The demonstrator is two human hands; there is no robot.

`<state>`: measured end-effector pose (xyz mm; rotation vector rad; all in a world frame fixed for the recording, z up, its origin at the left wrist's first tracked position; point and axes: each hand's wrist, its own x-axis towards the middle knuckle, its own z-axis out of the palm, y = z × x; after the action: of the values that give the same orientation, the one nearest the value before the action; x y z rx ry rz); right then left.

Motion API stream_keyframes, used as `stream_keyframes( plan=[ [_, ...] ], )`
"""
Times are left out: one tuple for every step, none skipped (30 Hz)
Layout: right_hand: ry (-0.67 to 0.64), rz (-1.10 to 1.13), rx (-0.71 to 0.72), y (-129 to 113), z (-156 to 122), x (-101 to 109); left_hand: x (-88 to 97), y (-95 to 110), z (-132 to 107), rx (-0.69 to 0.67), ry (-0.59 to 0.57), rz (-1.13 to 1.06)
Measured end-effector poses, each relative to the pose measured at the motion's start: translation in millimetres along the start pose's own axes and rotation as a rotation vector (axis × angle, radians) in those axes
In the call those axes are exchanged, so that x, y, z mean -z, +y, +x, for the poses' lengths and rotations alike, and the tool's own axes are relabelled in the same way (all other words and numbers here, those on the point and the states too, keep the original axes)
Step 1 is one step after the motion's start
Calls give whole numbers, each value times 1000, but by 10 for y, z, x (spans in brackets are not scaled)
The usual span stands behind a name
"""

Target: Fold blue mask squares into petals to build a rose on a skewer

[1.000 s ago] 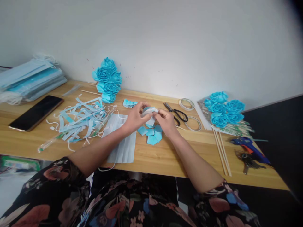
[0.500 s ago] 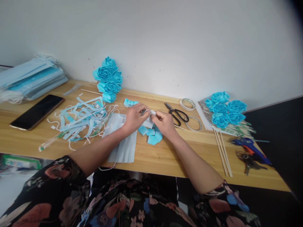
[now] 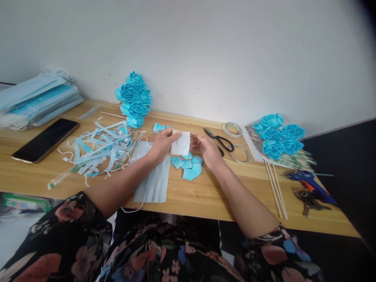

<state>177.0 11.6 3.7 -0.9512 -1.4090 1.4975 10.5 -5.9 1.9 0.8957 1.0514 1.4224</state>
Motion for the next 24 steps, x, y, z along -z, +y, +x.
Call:
stream_keyframes(
  plan=[
    [3, -21, 12, -7, -1, 2, -1, -4, -4, -25, 3, 44],
    [13, -54, 27, -10, -2, 1, -7, -7, -13, -45, -6, 82],
    [28, -98, 46, -7, -2, -2, -16, -9, -27, -64, -21, 112],
    [45, -147, 69, 2, -1, -5, -27, -10, -42, -83, -39, 135],
    [65, -200, 93, 15, 3, -8, -38, -10, -58, -99, -55, 153],
    [86, -250, 116, 30, 9, -8, -47, -11, -70, -110, -66, 168],
    [103, -294, 134, 45, 15, -7, -53, -13, -78, -116, -72, 183],
    [118, -327, 147, 57, 21, -5, -55, -16, -82, -117, -71, 195],
    [127, -348, 152, 64, 26, -2, -54, -21, -81, -117, -67, 203],
    [131, -358, 153, 64, 27, -1, -50, -28, -76, -118, -58, 209],
    [131, -363, 156, 57, 26, -2, -44, -36, -69, -121, -49, 212],
    [129, -369, 160, 45, 22, -6, -39, -43, -62, -125, -41, 215],
    [127, -380, 167, 28, 15, -12, -34, -50, -56, -130, -33, 217],
    [126, -398, 176, 9, 7, -21, -31, -55, -53, -133, -27, 219],
    [125, -420, 189, -9, -3, -30, -30, -57, -52, -134, -27, 221],
    [126, -445, 205, -26, -13, -40, -31, -57, -55, -136, -32, 223],
    [128, -471, 221, -39, -22, -49, -34, -54, -59, -139, -38, 227],
    [131, -494, 235, -47, -29, -57, -37, -49, -65, -146, -45, 234],
    [138, -513, 244, -52, -35, -61, -41, -43, -71, -154, -54, 245],
    [145, -528, 246, -53, -38, -63, -45, -35, -77, -160, -63, 259],
    [153, -539, 244, -52, -40, -63, -48, -27, -83, -163, -70, 271],
    [161, -547, 239, -49, -39, -60, -51, -19, -87, -162, -76, 282],
    [163, -550, 233, -44, -38, -57, -53, -12, -90, -158, -81, 288],
    [163, -544, 225, -40, -35, -53, -54, -5, -92, -152, -87, 286]
  ],
)
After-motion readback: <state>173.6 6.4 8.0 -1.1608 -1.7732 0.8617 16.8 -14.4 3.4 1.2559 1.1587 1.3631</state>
